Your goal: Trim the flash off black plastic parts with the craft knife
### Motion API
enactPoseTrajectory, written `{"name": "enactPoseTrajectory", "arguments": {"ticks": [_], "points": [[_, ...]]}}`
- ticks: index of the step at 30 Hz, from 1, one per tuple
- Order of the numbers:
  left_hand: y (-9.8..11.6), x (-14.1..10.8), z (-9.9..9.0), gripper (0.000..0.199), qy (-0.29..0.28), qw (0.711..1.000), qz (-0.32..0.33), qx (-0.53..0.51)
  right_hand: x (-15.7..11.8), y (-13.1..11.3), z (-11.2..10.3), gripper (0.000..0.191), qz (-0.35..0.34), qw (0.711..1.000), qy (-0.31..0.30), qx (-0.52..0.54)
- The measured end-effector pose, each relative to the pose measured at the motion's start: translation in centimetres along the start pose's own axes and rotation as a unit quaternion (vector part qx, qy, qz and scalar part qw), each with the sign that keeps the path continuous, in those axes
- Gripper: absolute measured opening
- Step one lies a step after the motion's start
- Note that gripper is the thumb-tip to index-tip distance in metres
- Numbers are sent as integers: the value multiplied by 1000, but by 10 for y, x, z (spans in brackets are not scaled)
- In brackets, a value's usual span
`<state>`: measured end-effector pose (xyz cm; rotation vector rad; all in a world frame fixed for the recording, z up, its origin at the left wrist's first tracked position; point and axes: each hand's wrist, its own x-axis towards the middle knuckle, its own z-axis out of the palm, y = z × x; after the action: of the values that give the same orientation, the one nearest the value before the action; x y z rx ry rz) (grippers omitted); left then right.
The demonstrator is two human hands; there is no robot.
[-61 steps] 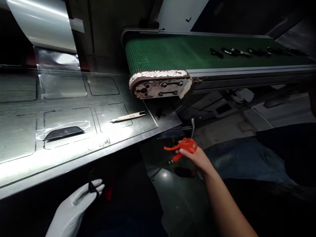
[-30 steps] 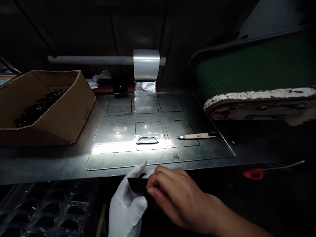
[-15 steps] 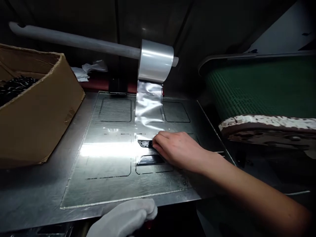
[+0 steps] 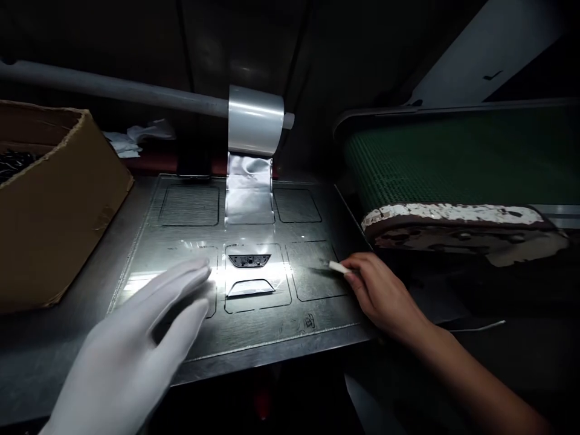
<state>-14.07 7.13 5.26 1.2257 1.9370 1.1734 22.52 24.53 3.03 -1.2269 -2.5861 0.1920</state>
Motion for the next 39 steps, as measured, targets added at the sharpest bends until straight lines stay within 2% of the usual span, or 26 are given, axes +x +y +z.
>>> {"name": "enactPoseTrajectory", "arguments": {"ticks": [1, 3, 5, 8, 10, 13, 15, 17, 19, 22, 26, 28, 31, 33, 35, 37, 39], "points": [[5, 13, 1, 41, -3, 996, 59, 63, 4, -4, 2, 20, 8, 1000, 23, 13], [12, 34, 6, 41, -20, 971, 167, 171, 18, -20, 1, 21, 3, 998, 43, 44], [13, 49, 11, 37, -48, 947, 225, 226, 38, -45, -3, 21, -48, 996, 13, 68], [7, 61, 20, 26, -79, 928, 246, 268, 70, -87, -9, 25, -163, 983, -75, 39], [3, 63, 24, 23, -84, 924, 245, 283, 89, -111, -9, 27, -211, 971, -113, -16], [-1, 63, 26, 27, -82, 920, 243, 295, 110, -134, -4, 25, -246, 958, -135, -62], [-1, 63, 26, 27, -82, 922, 236, 296, 118, -139, 0, 24, -262, 953, -138, -65], [-1, 63, 26, 26, -89, 924, 227, 294, 119, -135, 0, 24, -271, 951, -134, -64], [-2, 62, 25, 27, -91, 924, 221, 297, 114, -120, -4, 25, -271, 952, -130, -65], [-5, 61, 24, 33, -87, 924, 221, 299, 91, -82, -18, 28, -248, 959, -113, -78], [-6, 61, 23, 35, -86, 925, 228, 292, 48, -26, -33, 28, -192, 974, -70, -100], [-1, 61, 21, 31, -78, 927, 236, 281, 30, -6, -30, 28, -153, 982, -49, -100], [15, 56, 22, 20, -75, 926, 258, 266, 15, 8, -10, 30, -96, 992, 15, -75], [28, 50, 26, 16, -119, 903, 293, 289, 13, 10, 5, 33, -80, 995, 49, -43], [39, 44, 36, 20, -170, 866, 327, 338, 14, 8, 17, 35, -67, 996, 65, -14], [46, 40, 48, 24, -182, 835, 343, 390, 14, 6, 22, 39, -39, 995, 89, 6], [49, 38, 58, 25, -164, 821, 348, 423, 13, 6, 25, 41, -15, 993, 116, 19]]}}
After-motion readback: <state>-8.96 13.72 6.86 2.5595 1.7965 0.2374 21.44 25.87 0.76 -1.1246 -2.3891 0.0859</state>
